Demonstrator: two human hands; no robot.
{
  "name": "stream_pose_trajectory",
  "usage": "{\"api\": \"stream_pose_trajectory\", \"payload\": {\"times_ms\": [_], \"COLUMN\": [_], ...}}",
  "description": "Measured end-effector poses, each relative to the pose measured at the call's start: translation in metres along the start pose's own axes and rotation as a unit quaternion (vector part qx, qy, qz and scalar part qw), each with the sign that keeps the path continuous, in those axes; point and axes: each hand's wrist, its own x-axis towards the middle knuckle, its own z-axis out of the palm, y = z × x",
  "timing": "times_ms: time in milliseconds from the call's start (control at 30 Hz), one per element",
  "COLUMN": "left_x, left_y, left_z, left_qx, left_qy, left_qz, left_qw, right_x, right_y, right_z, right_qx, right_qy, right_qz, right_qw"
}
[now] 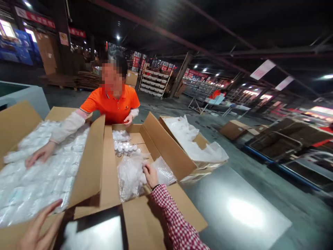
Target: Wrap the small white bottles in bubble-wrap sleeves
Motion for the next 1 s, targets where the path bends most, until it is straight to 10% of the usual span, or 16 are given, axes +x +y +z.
{"api": "stream_pose_trajectory", "payload": {"times_ms": [167,367,467,633,767,1000], "left_x": [-0.037,-0.035,-0.052,-0.079,-0.082,-0.061], "left_y": [0.077,0.148,0.154,0.137,0.127,0.116], "left_z": [0.033,0.007,-0.008,-0.018,-0.022,-0.027], "left_qx": [-0.276,-0.286,-0.181,-0.061,-0.056,-0.04], "left_qy": [-0.129,-0.205,-0.286,-0.219,-0.202,-0.104], "left_qz": [-0.107,0.011,0.103,0.183,0.171,0.152], "left_qw": [0.947,0.936,0.935,0.956,0.963,0.982], "right_x": [-0.057,-0.132,-0.157,-0.203,-0.237,-0.229], "right_y": [-0.066,-0.139,-0.16,-0.187,-0.21,-0.198], "right_z": [-0.02,-0.031,-0.033,-0.03,-0.022,-0.011], "right_qx": [0.126,0.178,0.129,0.068,-0.062,-0.306], "right_qy": [0.071,-0.096,-0.219,-0.061,-0.14,-0.128], "right_qz": [-0.054,-0.177,-0.219,-0.218,-0.43,-0.408], "right_qw": [0.988,0.963,0.942,0.972,0.89,0.851]}}
